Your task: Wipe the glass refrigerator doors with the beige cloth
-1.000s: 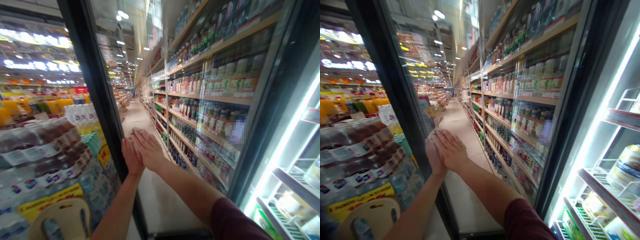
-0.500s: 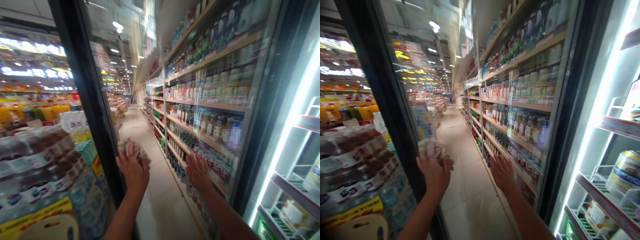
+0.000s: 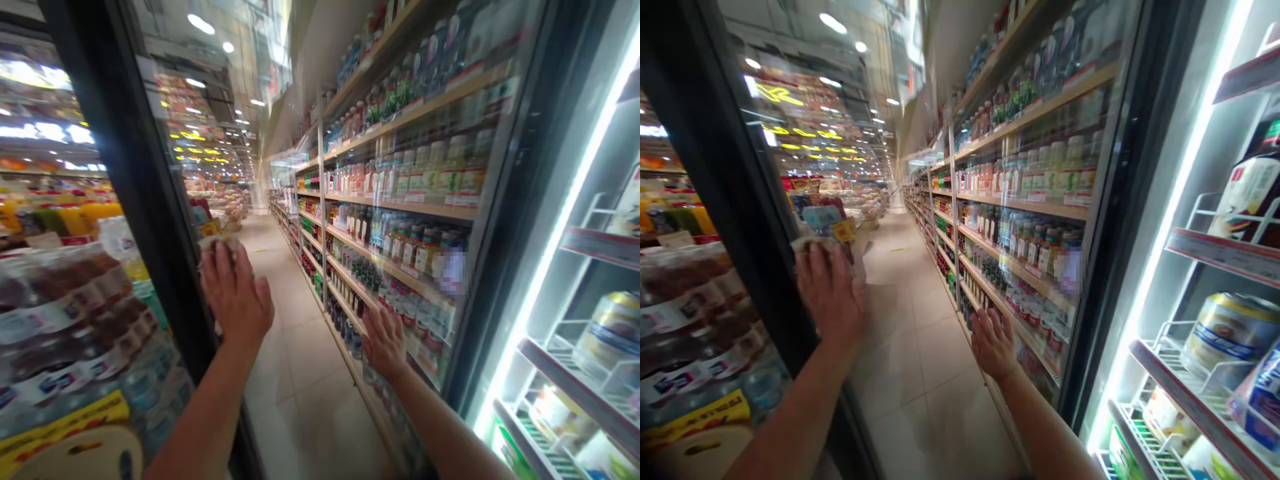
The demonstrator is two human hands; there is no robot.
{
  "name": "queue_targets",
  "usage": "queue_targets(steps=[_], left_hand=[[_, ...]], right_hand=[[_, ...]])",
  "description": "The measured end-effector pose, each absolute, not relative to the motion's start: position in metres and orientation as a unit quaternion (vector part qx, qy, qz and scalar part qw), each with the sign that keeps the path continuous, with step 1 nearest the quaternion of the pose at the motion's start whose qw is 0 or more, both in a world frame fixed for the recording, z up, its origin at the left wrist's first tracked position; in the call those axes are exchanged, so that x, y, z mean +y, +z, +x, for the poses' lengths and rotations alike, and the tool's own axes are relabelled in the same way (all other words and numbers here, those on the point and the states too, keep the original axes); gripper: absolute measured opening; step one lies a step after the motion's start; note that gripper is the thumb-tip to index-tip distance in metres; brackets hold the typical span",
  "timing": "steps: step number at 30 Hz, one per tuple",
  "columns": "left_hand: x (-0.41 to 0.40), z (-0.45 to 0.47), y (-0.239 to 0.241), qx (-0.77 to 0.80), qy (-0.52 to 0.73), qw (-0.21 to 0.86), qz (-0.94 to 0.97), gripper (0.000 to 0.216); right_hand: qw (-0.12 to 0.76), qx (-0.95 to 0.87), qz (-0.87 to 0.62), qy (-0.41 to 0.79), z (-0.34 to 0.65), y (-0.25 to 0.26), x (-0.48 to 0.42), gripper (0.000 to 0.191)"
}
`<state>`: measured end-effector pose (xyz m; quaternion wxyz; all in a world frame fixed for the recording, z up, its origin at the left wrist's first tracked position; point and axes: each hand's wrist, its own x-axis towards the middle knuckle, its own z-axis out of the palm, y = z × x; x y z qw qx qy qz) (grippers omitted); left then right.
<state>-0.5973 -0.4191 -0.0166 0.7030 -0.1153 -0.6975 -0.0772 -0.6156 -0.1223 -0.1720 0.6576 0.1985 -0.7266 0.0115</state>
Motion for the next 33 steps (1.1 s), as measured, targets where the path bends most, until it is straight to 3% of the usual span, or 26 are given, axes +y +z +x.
queue_targets(steps=[6,14,17,20,23,28,33], left_hand=[[-0.399,-0.591,-0.028,-0.718,-0.026,0.670,-0.186,0.068],[-0.416,-0.595,0.067,-0.719,-0.104,0.680,-0.103,0.071],[-0.399,-0.596,0.043,-0.705,-0.084,0.692,-0.132,0.069],[-0.387,-0.597,0.015,-0.740,-0.006,0.622,-0.257,0.059],[-0.398,-0.598,0.033,-0.763,0.011,0.576,-0.294,0.056],[-0.420,-0.597,0.087,-0.736,-0.091,0.652,-0.156,0.069],[-0.390,-0.600,0.054,-0.770,-0.046,0.582,-0.256,0.063]], right_hand=[[0.650,-0.734,0.195,0.021,-0.615,-0.173,-0.124,0.042],[0.653,-0.731,0.197,0.032,-0.616,-0.177,-0.123,0.061],[0.649,-0.735,0.194,0.033,-0.616,-0.177,-0.123,0.061],[0.645,-0.738,0.194,0.029,-0.615,-0.177,-0.123,0.054],[0.651,-0.733,0.195,0.031,-0.615,-0.175,-0.123,0.047],[0.652,-0.733,0.192,0.017,-0.615,-0.173,-0.123,0.051],[0.655,-0.730,0.194,0.019,-0.617,-0.175,-0.123,0.052]])
